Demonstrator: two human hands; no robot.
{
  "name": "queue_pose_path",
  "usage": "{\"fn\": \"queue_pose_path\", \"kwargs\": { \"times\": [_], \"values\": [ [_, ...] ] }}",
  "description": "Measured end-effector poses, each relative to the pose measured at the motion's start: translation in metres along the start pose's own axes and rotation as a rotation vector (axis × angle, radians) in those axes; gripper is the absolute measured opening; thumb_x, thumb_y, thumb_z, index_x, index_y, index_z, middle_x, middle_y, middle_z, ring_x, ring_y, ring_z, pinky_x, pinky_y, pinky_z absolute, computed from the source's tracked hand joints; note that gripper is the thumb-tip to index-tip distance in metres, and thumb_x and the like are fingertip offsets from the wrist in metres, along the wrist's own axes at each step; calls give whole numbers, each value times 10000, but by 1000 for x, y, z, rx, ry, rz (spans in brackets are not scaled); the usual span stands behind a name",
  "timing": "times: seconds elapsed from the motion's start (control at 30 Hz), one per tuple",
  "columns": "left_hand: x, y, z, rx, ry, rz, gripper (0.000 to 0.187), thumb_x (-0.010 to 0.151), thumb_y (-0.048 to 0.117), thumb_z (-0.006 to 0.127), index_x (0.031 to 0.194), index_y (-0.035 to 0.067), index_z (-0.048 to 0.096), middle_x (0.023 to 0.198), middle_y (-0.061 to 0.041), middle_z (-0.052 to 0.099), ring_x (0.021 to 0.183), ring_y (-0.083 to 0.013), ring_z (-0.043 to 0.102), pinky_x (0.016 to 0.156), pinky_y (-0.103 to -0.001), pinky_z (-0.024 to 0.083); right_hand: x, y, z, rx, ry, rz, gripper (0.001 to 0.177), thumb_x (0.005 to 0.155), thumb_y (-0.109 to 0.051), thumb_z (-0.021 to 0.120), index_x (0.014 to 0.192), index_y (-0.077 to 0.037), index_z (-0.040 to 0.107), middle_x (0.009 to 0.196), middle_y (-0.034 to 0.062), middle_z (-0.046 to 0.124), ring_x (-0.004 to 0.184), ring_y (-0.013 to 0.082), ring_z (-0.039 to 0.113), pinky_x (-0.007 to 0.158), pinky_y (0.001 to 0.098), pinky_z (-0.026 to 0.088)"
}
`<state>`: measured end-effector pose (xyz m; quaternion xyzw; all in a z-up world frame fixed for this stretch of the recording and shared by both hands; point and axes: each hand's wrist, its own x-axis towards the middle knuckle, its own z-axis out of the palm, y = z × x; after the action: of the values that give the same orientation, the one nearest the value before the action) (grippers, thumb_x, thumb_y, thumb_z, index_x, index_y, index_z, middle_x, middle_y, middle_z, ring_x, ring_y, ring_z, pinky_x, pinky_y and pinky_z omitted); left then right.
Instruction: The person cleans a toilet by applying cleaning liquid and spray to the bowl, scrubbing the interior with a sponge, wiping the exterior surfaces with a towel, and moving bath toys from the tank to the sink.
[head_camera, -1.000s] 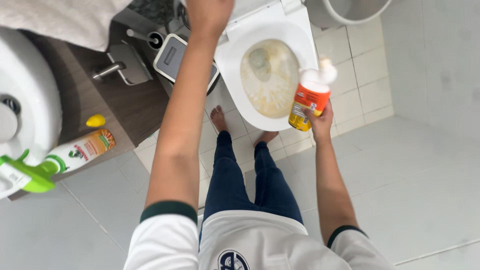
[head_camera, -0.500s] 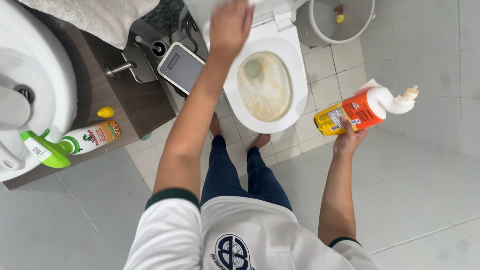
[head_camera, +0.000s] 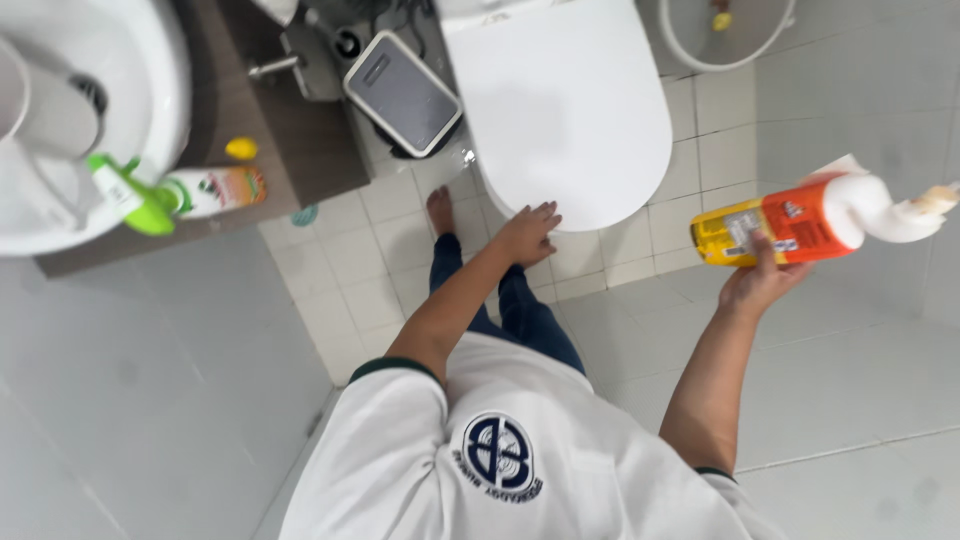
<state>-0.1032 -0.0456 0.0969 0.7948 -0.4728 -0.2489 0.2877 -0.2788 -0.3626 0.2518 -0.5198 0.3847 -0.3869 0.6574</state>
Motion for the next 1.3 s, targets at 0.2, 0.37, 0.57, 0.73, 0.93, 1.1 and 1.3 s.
{"fn": "queue_pose_path", "kwargs": {
  "times": [0.2,0.37,0.57,0.73,0.93,1.1,1.3],
  "values": [
    [-21,-121,-98,104,105,-642,235,899,214,668,1072,65,725,1179,-157,691,1122,-343,663,955,-464,527,7,-14,33,-122,-98,-138,500,943,99,787,1349,-32,526,1318,108,654,1226,238,679,1146,405,558],
    [-99,-235,-240,857,153,-940,294,940,104,613,1195,-11,703,1337,-233,592,1287,-401,540,1090,-486,437,-1,-12,72,-203,-114,-129,413,920,88,775,1269,-23,584,1245,95,678,1156,205,681,1075,368,572],
    [-130,-275,-297,549,49,-1357,695,850,210,713,1456,47,415,1560,-292,319,1361,-511,427,1028,-550,413,-42,15,136,-166,-382,101,384,892,49,774,1233,-28,613,1179,85,706,1055,163,697,971,337,574],
    [-145,-308,-276,425,75,-1416,514,917,143,753,1394,39,591,1455,-245,525,1283,-406,594,953,-462,578,-105,48,217,-320,-797,240,419,847,-8,804,1227,-27,628,1120,88,745,996,154,723,883,315,608],
    [-136,-262,-306,411,175,-1160,275,831,94,796,1098,50,741,1196,-187,692,1129,-361,662,874,-405,583,-165,53,304,-314,-1017,306,472,828,5,813,1261,-12,625,1158,105,741,1064,159,717,938,322,588],
    [-127,-98,-366,-815,682,-486,311,836,43,825,1132,-10,746,1073,-137,785,932,-172,752,845,-277,611,-167,51,326,-347,-1094,292,505,831,-5,798,1298,-18,607,1174,95,738,1075,159,715,960,320,584],
    [-111,-15,-399,-1026,563,-44,292,935,-8,753,1222,-34,703,1136,-85,731,1026,-131,715,925,-264,595,-149,32,318,-381,-1088,214,496,835,20,796,1295,-5,614,1189,108,733,1096,169,710,976,328,578]
  ]
}}
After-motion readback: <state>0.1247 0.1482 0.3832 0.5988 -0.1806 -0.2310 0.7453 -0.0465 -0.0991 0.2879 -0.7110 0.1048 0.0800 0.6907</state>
